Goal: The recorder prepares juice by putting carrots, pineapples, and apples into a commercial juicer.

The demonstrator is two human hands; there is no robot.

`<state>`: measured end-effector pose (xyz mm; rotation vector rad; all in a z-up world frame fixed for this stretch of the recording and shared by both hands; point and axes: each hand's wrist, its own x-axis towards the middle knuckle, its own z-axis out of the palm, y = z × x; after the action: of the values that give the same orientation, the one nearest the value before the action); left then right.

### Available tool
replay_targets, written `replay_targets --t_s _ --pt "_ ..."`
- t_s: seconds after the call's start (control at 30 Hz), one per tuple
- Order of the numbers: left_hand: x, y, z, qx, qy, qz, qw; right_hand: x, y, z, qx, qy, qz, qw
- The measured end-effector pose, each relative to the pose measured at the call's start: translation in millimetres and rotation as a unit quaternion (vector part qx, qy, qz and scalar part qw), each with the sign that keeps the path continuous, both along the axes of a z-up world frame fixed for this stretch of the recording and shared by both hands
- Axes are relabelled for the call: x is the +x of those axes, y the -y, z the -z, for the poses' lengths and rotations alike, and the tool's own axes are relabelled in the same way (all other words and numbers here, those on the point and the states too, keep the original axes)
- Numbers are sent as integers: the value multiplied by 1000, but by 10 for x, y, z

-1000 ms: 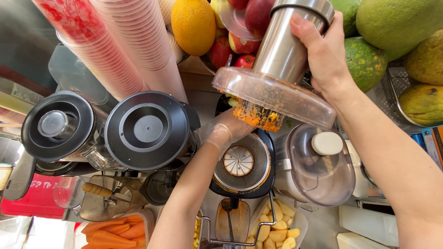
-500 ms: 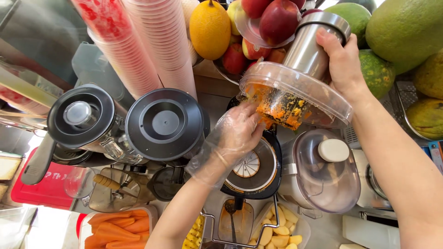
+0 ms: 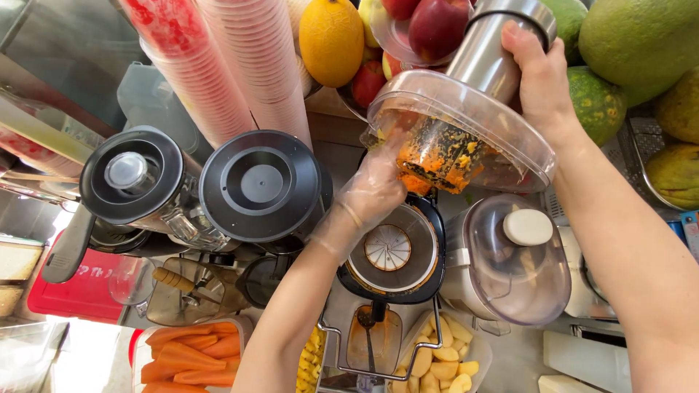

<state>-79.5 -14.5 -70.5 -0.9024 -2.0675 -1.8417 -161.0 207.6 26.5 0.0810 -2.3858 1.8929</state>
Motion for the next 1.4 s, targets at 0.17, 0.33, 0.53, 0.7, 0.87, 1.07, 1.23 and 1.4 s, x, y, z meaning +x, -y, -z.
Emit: replay_targets --t_s 0.17,0.33,0.53,0.7,0.87,1.07,1.23,1.4 --pt "-199 5 750 -242 -21 -45 969 31 127 -102 -55 -5 -46 997" --pt "-276 -108 763 -342 61 -83 934 109 138 29 -90 -36 -45 994" --pt "-11 -22 599 -219 109 -109 964 183 119 163 -26 -113 -69 991" --pt "374 131 377 -95 148 -158 972 354 151 281 -34 -129 -67 989" --pt "1275 411 279 -129 267 -216 930 740 346 366 112 -242 -97 959" --pt "2388 760 117 312 431 -194 824 1373 637 795 157 -339 -99 922" --pt "2786 1054 145 369 458 -220 778 1745 627 1233 200 -353 -79 911" --pt "3016 1179 106 410 457 -267 743 1866 653 1448 233 -363 -78 899"
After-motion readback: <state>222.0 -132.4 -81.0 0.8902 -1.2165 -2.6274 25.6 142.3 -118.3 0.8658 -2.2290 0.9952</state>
